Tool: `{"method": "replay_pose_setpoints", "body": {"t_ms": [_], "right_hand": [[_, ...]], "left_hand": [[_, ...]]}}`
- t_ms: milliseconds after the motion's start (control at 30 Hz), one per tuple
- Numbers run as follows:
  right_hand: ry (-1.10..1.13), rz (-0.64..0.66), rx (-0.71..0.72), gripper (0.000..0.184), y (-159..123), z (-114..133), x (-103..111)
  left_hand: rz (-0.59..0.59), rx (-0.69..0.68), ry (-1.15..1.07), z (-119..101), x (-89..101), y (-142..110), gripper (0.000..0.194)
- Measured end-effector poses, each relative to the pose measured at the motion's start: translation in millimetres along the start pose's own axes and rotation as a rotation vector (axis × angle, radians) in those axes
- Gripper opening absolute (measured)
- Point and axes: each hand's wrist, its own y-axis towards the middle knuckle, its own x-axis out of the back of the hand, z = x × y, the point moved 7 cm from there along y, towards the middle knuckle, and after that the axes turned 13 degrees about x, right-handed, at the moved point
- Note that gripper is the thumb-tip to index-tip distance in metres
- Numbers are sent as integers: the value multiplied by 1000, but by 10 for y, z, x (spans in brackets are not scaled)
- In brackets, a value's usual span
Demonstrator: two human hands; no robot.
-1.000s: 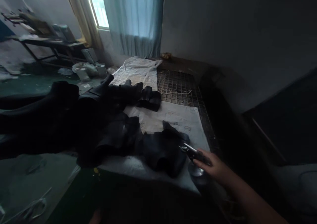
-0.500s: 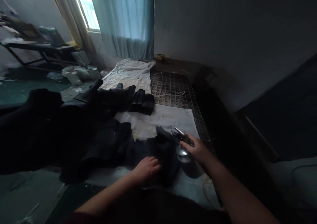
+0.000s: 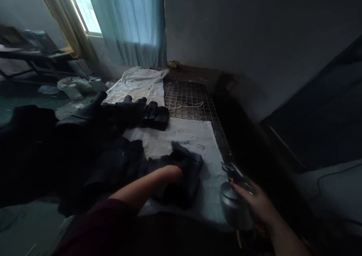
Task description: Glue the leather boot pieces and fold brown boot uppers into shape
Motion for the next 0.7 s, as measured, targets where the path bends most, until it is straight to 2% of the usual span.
{"method": "replay_pose_setpoints", "body": {"t_ms": [67, 133, 200, 267, 367, 433, 500, 600, 700], "right_hand": [[10, -68, -35, 43, -122, -35, 114], [-8, -114, -63, 41, -213, -55, 202], [-22, -136, -79, 41, -279, -76, 258], [-4, -132, -75, 42, -331, -98, 271], [50, -78, -35, 43, -389, -98, 193], [64, -29, 3, 45, -405, -64, 88], [65, 4, 40, 48, -399, -11, -29], [95, 33, 77, 51, -377, 88, -173], [163, 45, 145, 44, -376, 248, -222]], "left_hand": [[-48, 119, -57, 71, 145, 126, 8], [-163, 290, -130, 231, 388, 236, 18], [-287, 453, -188, 457, 705, 267, 24], [-392, 548, -216, 680, 1079, 210, 26], [-512, 545, -219, 898, 1642, 49, 34], [-502, 446, -220, 892, 1868, -10, 35], [-426, 316, -218, 749, 1910, -29, 27], [-300, 148, -202, 385, 1741, -50, 19], [-279, 95, -202, 114, 1590, -69, 21]]}}
